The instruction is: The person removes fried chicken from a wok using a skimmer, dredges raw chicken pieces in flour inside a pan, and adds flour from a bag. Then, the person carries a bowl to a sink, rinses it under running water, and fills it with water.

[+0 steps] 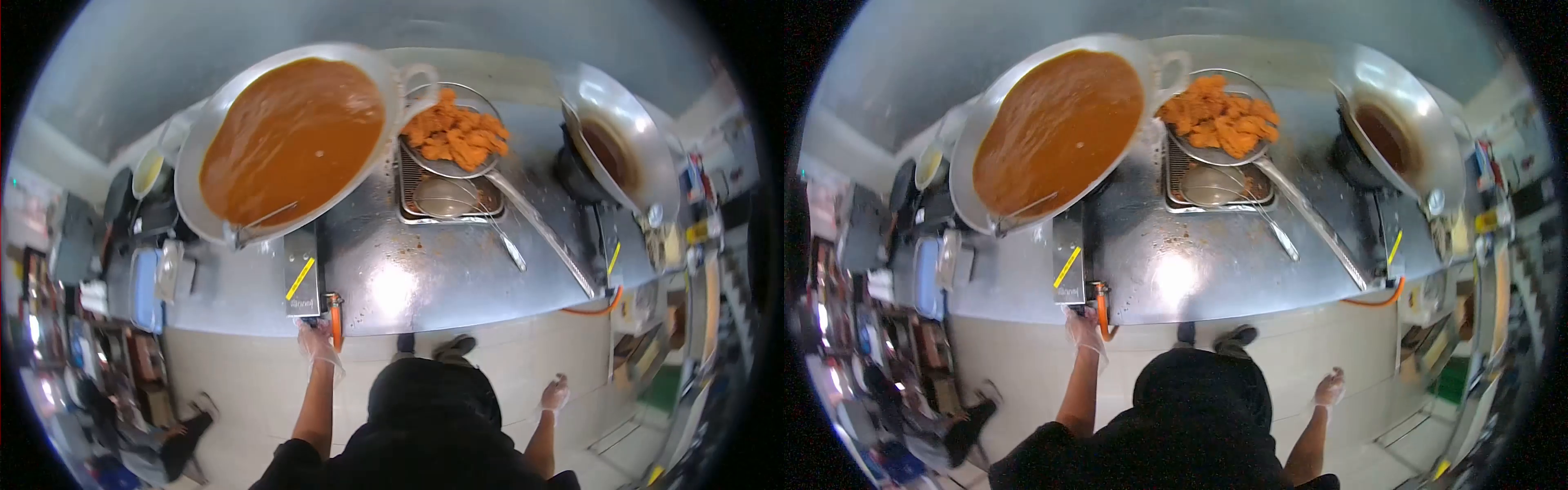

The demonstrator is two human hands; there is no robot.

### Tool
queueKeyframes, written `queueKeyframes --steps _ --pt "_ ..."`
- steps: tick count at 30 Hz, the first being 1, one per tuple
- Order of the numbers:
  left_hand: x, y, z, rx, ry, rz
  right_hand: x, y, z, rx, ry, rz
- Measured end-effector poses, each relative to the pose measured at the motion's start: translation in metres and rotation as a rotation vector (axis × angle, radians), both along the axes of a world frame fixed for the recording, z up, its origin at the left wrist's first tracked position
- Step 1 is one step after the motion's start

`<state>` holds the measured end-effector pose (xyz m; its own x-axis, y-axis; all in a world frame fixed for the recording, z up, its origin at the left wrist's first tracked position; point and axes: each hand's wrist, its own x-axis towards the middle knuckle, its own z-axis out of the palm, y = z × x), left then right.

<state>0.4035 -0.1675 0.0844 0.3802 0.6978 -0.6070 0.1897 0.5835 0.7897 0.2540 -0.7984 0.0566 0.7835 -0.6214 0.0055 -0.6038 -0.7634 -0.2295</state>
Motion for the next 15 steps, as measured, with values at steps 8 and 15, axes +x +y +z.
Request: queueKeyframes --steps 8,15 --pt "0.000 0.011 -0.020 0.074 -0.094 -0.047 -0.055 -0.029 -0.024 0.316 0.079 -0.164" --pt "-0.023 -0.011 -0.045 0.480 0.186 0.027 -0.294 -0.183 -0.214 0.436 0.093 0.228"
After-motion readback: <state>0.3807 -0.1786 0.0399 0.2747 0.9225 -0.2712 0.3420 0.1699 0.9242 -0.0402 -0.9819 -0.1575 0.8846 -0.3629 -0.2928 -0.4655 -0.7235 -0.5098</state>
